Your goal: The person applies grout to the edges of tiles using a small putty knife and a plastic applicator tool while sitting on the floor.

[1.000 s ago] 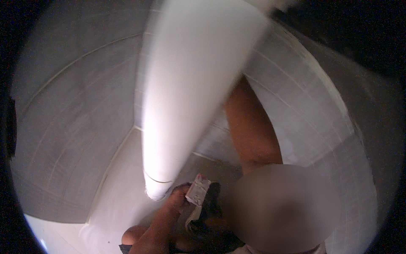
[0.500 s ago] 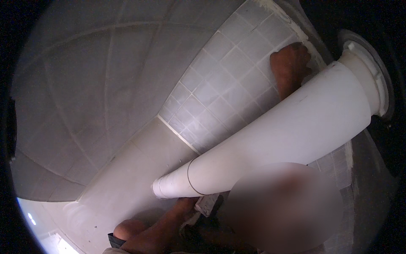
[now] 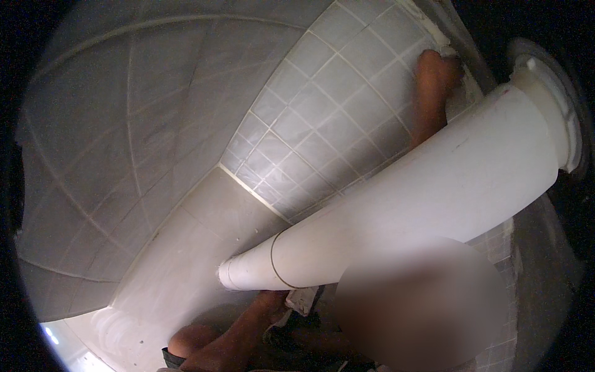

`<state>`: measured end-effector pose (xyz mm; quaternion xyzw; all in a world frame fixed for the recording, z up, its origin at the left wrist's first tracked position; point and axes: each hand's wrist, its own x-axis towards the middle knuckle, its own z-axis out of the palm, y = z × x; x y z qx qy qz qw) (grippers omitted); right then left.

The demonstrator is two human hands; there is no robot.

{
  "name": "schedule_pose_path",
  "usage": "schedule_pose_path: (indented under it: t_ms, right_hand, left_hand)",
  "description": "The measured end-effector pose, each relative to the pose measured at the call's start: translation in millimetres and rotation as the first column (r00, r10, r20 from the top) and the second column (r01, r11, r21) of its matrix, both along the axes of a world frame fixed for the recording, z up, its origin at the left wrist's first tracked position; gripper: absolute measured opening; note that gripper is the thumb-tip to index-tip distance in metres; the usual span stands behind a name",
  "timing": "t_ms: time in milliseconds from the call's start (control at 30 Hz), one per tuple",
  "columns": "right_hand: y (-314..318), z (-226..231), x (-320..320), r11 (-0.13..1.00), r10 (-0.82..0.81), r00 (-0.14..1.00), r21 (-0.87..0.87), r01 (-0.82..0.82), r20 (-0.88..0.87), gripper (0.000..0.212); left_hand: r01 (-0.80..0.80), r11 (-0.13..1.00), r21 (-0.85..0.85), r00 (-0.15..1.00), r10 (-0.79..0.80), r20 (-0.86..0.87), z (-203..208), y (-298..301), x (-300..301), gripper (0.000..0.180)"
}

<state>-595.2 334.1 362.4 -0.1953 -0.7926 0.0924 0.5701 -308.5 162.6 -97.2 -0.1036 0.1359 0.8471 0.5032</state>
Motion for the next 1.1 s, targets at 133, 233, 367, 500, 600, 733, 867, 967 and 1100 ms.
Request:
schedule_pose_path:
  t_ms: [133, 233, 367, 500, 600, 733, 867, 967, 1100]
  right_hand:
    - [-3, 3, -22, 0.923, 0.338, 0.938, -0.165, -0.347, -0.081, 0.06]
    - [-65, -22, 9, 0.865, 0.482, 0.876, -0.164, -0.475, 0.004, 0.06]
    - [-60, -48, 26, 0.771, 0.618, 0.773, -0.084, -0.632, -0.145, 0.061]
    - [-16, -34, 17, 0.895, 0.426, 0.903, 0.177, -0.41, -0.057, 0.062]
    - [-40, -30, 3, 0.788, 0.61, 0.787, -0.037, -0.615, -0.091, 0.067]
    - [-61, -30, -11, 0.686, 0.716, 0.697, -0.141, -0.713, -0.044, 0.074]
    - [-28, -39, 13, 0.878, 0.46, 0.888, 0.144, -0.456, 0.005, 0.07]
    - [-37, -56, 23, 0.971, 0.123, 0.99, 0.213, -0.106, -0.065, 0.066]
    - [16, -30, 13, 0.865, 0.361, 0.933, 0.377, -0.332, -0.007, 0.068]
  left_hand:
    - [-0.068, 0.998, -0.002, 0.997, 0.068, -0.026, 8, -5, 1, 0.053]
    - [-0.069, 0.998, -0.002, 0.998, 0.069, -0.007, 8, -6, 0, 0.052]
    - [-0.109, 0.993, 0.04, 0.991, 0.111, -0.071, 8, -5, -1, 0.049]
    - [-0.045, 0.999, 0.024, 0.996, 0.047, -0.081, 4, -2, 0, 0.048]
    - [-0.063, 0.998, 0.022, 0.993, 0.065, -0.094, 13, -7, -4, 0.046]
    - [-0.055, 0.998, 0.013, 0.995, 0.056, -0.082, 8, -6, -5, 0.043]
    - [-0.049, 0.998, 0.031, 0.999, 0.05, -0.001, 4, -2, -4, 0.038]
    - [-0.118, 0.993, 0.021, 0.993, 0.117, 0.013, 7, -10, -4, 0.039]
    - [-0.075, 0.997, 0.023, 0.992, 0.077, -0.103, 16, 1, -2, 0.046]
